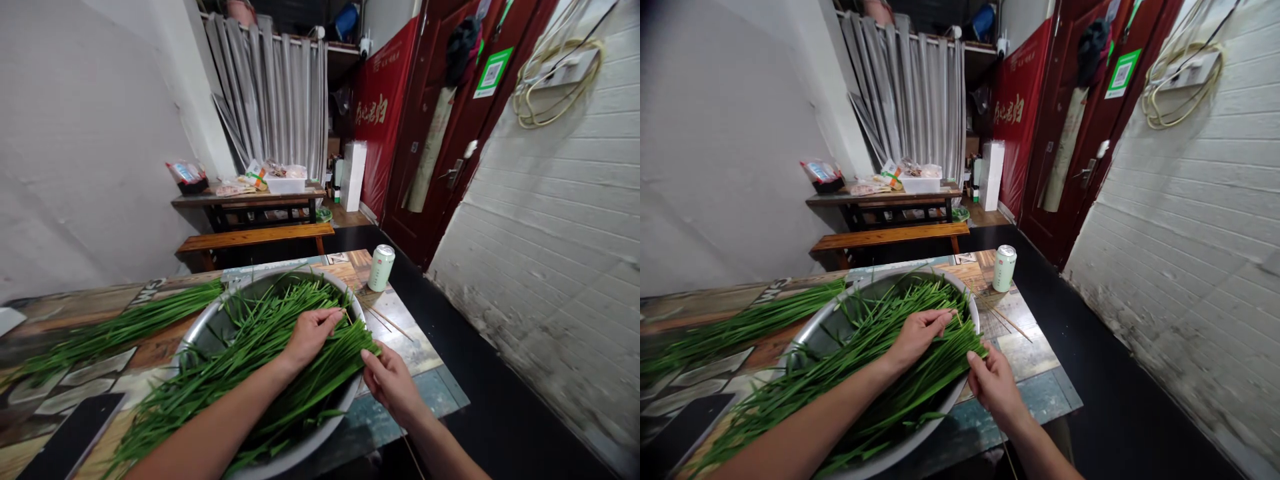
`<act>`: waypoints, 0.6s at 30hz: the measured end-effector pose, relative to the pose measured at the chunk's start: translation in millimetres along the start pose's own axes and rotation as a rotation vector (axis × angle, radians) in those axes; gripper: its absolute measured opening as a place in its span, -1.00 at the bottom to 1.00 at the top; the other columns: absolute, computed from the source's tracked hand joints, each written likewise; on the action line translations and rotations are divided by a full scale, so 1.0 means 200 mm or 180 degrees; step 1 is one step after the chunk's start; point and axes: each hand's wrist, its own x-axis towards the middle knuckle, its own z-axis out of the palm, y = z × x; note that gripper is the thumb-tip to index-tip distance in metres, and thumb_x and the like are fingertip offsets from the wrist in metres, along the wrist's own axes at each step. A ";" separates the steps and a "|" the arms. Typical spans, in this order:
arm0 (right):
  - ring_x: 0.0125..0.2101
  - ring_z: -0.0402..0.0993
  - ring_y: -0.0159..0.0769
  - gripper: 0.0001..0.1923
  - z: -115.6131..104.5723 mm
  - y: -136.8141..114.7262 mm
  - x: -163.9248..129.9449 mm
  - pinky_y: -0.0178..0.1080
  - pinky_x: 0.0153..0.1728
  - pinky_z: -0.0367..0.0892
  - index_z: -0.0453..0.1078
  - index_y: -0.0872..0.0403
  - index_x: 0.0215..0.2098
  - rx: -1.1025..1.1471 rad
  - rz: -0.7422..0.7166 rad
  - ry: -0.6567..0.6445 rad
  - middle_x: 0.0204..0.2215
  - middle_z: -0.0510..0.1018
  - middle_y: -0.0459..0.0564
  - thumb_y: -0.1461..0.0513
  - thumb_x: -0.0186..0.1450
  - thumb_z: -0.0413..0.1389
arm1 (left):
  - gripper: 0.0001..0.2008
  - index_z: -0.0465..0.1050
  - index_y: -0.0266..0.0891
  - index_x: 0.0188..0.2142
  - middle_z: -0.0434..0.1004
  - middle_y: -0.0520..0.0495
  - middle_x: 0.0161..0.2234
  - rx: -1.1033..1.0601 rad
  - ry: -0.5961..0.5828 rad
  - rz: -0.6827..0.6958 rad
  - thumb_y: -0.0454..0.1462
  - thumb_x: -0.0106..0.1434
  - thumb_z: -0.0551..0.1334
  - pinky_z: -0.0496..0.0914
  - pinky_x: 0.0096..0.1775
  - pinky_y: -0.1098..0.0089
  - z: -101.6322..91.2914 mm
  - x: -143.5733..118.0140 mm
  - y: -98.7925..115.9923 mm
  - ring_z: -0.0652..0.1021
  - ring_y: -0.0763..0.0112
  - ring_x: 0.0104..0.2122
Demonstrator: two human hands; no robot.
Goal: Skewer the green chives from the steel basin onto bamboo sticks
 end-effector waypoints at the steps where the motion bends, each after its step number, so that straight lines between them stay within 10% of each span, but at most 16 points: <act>1: -0.89 -0.18 -0.64 -0.64 0.00 0.00 0.00 -0.52 -0.87 -0.24 0.13 0.08 -0.39 -0.0006 -0.0010 0.0017 -0.87 0.18 -0.36 -0.03 0.16 0.07 | -0.55 0.48 -0.37 -0.14 0.32 0.06 -0.67 -0.0019 0.0002 0.0019 -0.07 0.13 0.13 0.24 -0.40 0.46 0.00 0.00 0.00 0.33 0.47 -0.57; 7: -0.88 -0.13 -0.63 -0.64 0.01 0.02 -0.03 -0.50 -0.85 -0.24 0.17 0.09 -0.39 -0.0062 -0.0148 0.0095 -0.88 0.18 -0.36 -0.03 0.17 0.06 | -0.52 0.40 -0.36 -0.05 0.36 0.07 -0.66 -0.0014 -0.0215 -0.0098 -0.08 0.17 0.06 0.16 -0.52 0.49 0.00 0.01 -0.02 0.22 0.54 -0.66; 13: -0.89 -0.15 -0.62 -0.65 0.00 0.01 -0.03 -0.50 -0.88 -0.24 0.16 0.08 -0.35 -0.0132 -0.0088 0.0006 -0.87 0.21 -0.36 -0.03 0.19 0.04 | -0.67 0.52 -0.37 -0.42 0.49 -0.05 -0.48 0.0002 -0.0386 -0.0199 -0.15 0.11 0.10 0.14 -0.53 0.47 0.00 0.00 -0.01 0.21 0.57 -0.65; 18: -0.88 -0.16 -0.63 -0.64 0.01 0.02 -0.03 -0.49 -0.86 -0.25 0.16 0.10 -0.37 -0.0098 -0.0106 0.0063 -0.88 0.18 -0.36 -0.03 0.17 0.05 | -0.54 0.34 -0.37 0.00 0.34 0.10 -0.65 -0.0337 -0.0624 -0.0173 -0.15 0.15 0.09 0.11 -0.52 0.51 0.00 -0.01 0.01 0.17 0.58 -0.65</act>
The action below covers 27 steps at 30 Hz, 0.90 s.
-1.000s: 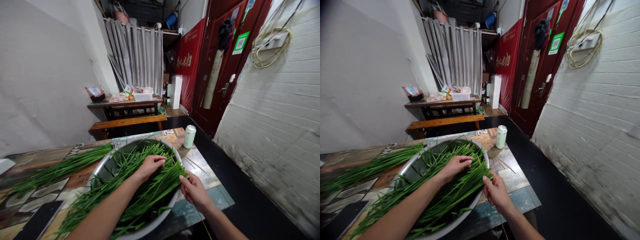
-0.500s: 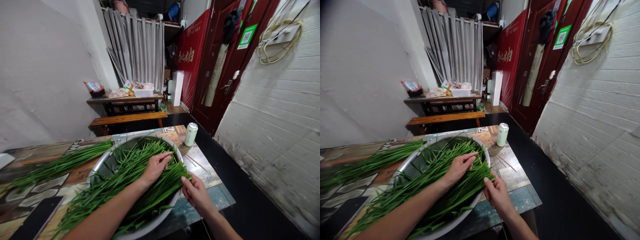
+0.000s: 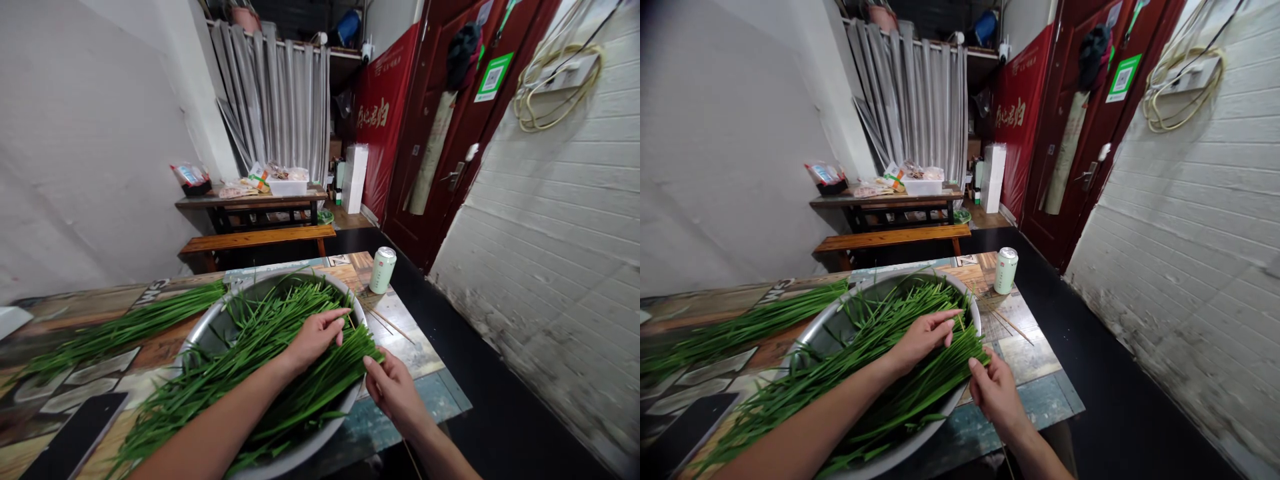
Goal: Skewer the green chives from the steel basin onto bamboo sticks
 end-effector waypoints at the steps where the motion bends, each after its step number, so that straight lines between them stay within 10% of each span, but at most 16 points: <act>1: -0.88 -0.16 -0.63 -0.64 0.00 0.00 0.00 -0.49 -0.86 -0.25 0.16 0.10 -0.37 0.0005 -0.0011 0.0000 -0.88 0.18 -0.36 -0.03 0.18 0.05 | -0.53 0.34 -0.38 0.00 0.35 0.09 -0.64 -0.0023 0.0004 -0.0007 -0.14 0.16 0.09 0.10 -0.53 0.52 0.00 0.00 0.00 0.15 0.60 -0.66; 27: -0.87 -0.16 -0.63 -0.65 0.00 0.03 0.01 -0.50 -0.86 -0.26 0.12 0.07 -0.40 0.0028 0.0077 -0.0069 -0.88 0.17 -0.36 -0.03 0.17 0.07 | -0.64 0.47 -0.39 -0.25 0.54 -0.09 -0.47 -0.0274 0.0551 0.0129 -0.14 0.09 0.18 0.18 -0.59 0.52 0.02 0.03 -0.08 0.27 0.62 -0.69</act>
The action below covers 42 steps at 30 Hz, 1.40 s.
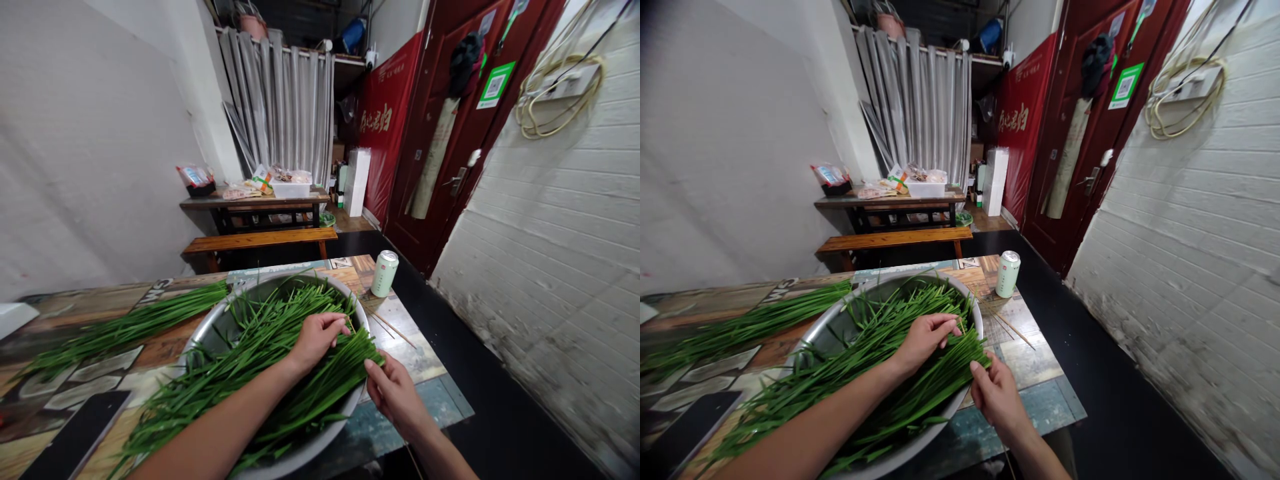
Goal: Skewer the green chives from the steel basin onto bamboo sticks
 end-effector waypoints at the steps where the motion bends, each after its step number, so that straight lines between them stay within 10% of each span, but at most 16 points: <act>1: -0.87 -0.16 -0.63 -0.65 0.00 0.00 0.00 -0.50 -0.86 -0.25 0.12 0.07 -0.40 -0.0003 0.0001 0.0000 -0.88 0.17 -0.36 -0.03 0.17 0.06 | -0.65 0.47 -0.39 -0.25 0.54 -0.09 -0.46 0.0020 0.0011 0.0010 -0.14 0.09 0.18 0.18 -0.59 0.52 0.00 0.00 0.00 0.27 0.62 -0.69; 14: -0.88 -0.17 -0.63 -0.66 0.00 0.00 0.00 -0.51 -0.86 -0.25 0.13 0.07 -0.39 -0.0012 0.0032 -0.0014 -0.88 0.17 -0.36 -0.01 0.18 0.06 | -0.68 0.52 -0.36 -0.29 0.57 -0.08 -0.44 0.0375 0.0064 0.0111 -0.16 0.09 0.15 0.24 -0.57 0.49 -0.01 0.00 0.00 0.32 0.57 -0.69; 19: -0.88 -0.19 -0.64 -0.66 0.01 0.00 -0.01 -0.52 -0.87 -0.25 0.14 0.08 -0.38 0.0039 0.0014 0.0002 -0.88 0.16 -0.36 -0.01 0.17 0.07 | -0.74 0.56 -0.28 -0.42 0.59 -0.08 -0.33 0.0880 -0.0023 0.0436 -0.20 0.12 0.14 0.37 -0.25 0.42 -0.02 -0.01 -0.01 0.53 0.37 -0.37; 26: -0.88 -0.18 -0.63 -0.57 0.00 -0.02 -0.04 -0.51 -0.88 -0.22 0.15 0.11 -0.15 0.0155 -0.0006 0.0013 -0.86 0.17 -0.36 -0.01 0.18 0.07 | -0.71 0.49 -0.20 -0.16 0.55 -0.01 -0.18 0.1103 -0.1304 0.0530 -0.23 0.15 0.11 0.35 -0.16 0.45 -0.05 -0.05 0.09 0.53 0.38 -0.23; 32: -0.86 -0.20 -0.65 -0.59 0.00 -0.02 -0.09 -0.51 -0.85 -0.26 0.19 0.10 -0.24 0.0281 0.0054 0.0139 -0.85 0.15 -0.35 -0.01 0.14 0.12 | -0.73 0.54 -0.25 -0.29 0.57 -0.11 -0.30 0.2128 0.0247 0.0640 -0.22 0.18 0.08 0.32 -0.17 0.35 -0.16 0.03 0.04 0.51 0.29 -0.27; 42: -0.86 -0.19 -0.65 -0.65 -0.01 0.01 -0.08 -0.52 -0.86 -0.25 0.18 0.09 -0.28 0.0191 0.0063 0.0047 -0.84 0.18 -0.35 0.00 0.18 0.08 | -0.82 0.55 -0.24 -0.35 0.52 -0.12 -0.36 0.2944 0.0115 0.0749 -0.28 0.12 0.17 0.29 -0.22 0.38 -0.17 0.06 -0.11 0.47 0.32 -0.32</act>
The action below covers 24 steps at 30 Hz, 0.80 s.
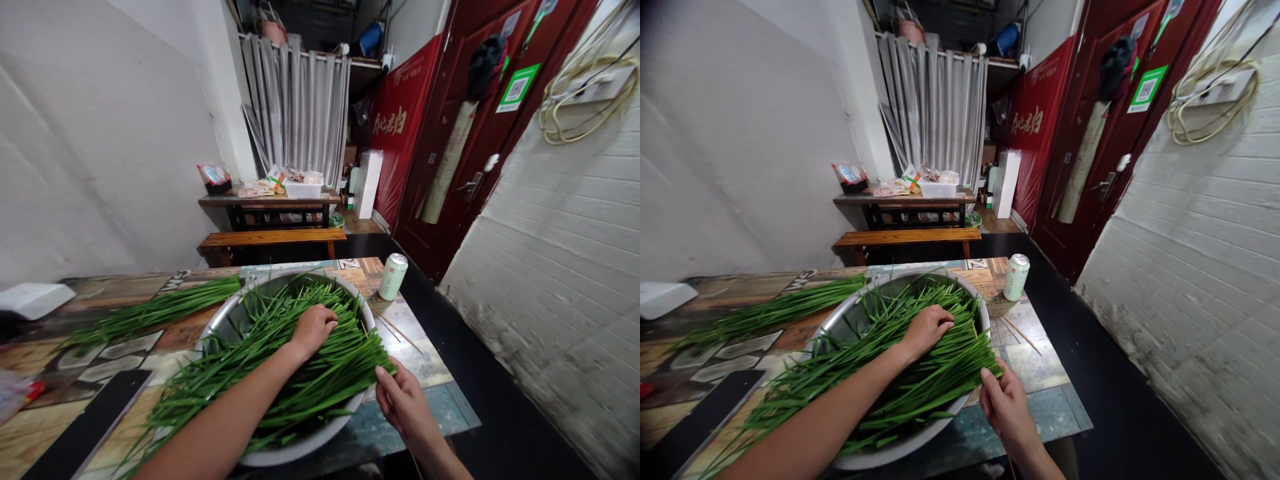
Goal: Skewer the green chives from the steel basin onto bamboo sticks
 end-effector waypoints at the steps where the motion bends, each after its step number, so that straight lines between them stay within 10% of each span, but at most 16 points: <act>1: -0.87 -0.19 -0.65 -0.65 0.00 0.00 0.00 -0.52 -0.86 -0.25 0.18 0.08 -0.28 -0.0016 -0.0009 -0.0013 -0.84 0.18 -0.35 0.00 0.18 0.08 | -0.82 0.54 -0.23 -0.34 0.52 -0.12 -0.36 0.0031 0.0002 0.0051 -0.28 0.12 0.17 0.29 -0.22 0.37 0.00 0.00 0.00 0.47 0.31 -0.31; 12: -0.88 -0.18 -0.66 -0.62 0.01 -0.02 0.01 -0.52 -0.87 -0.25 0.17 0.08 -0.34 -0.0080 -0.0036 0.0031 -0.85 0.18 -0.35 -0.04 0.14 0.11 | -0.82 0.51 -0.27 -0.45 0.53 -0.07 -0.47 -0.0901 0.0468 -0.0367 -0.28 0.08 0.13 0.30 -0.35 0.41 -0.02 0.04 0.02 0.47 0.38 -0.45; 18: -0.89 -0.16 -0.65 -0.61 -0.01 -0.03 0.05 -0.52 -0.87 -0.25 0.16 0.08 -0.33 -0.0232 -0.0058 -0.0140 -0.85 0.20 -0.34 -0.05 0.16 0.07 | -0.72 0.49 -0.36 -0.36 0.51 -0.05 -0.54 -0.2536 0.0091 -0.0868 -0.17 0.00 0.23 0.31 -0.45 0.45 -0.02 0.04 0.05 0.43 0.47 -0.57; 24: -0.89 -0.16 -0.64 -0.64 -0.01 -0.04 0.08 -0.52 -0.88 -0.23 0.14 0.08 -0.32 -0.0271 -0.0079 -0.0181 -0.85 0.20 -0.35 -0.03 0.18 0.07 | -0.70 0.49 -0.35 -0.35 0.50 -0.03 -0.52 -0.2753 -0.0144 -0.0906 -0.16 -0.03 0.26 0.29 -0.46 0.47 -0.03 0.02 0.11 0.41 0.51 -0.58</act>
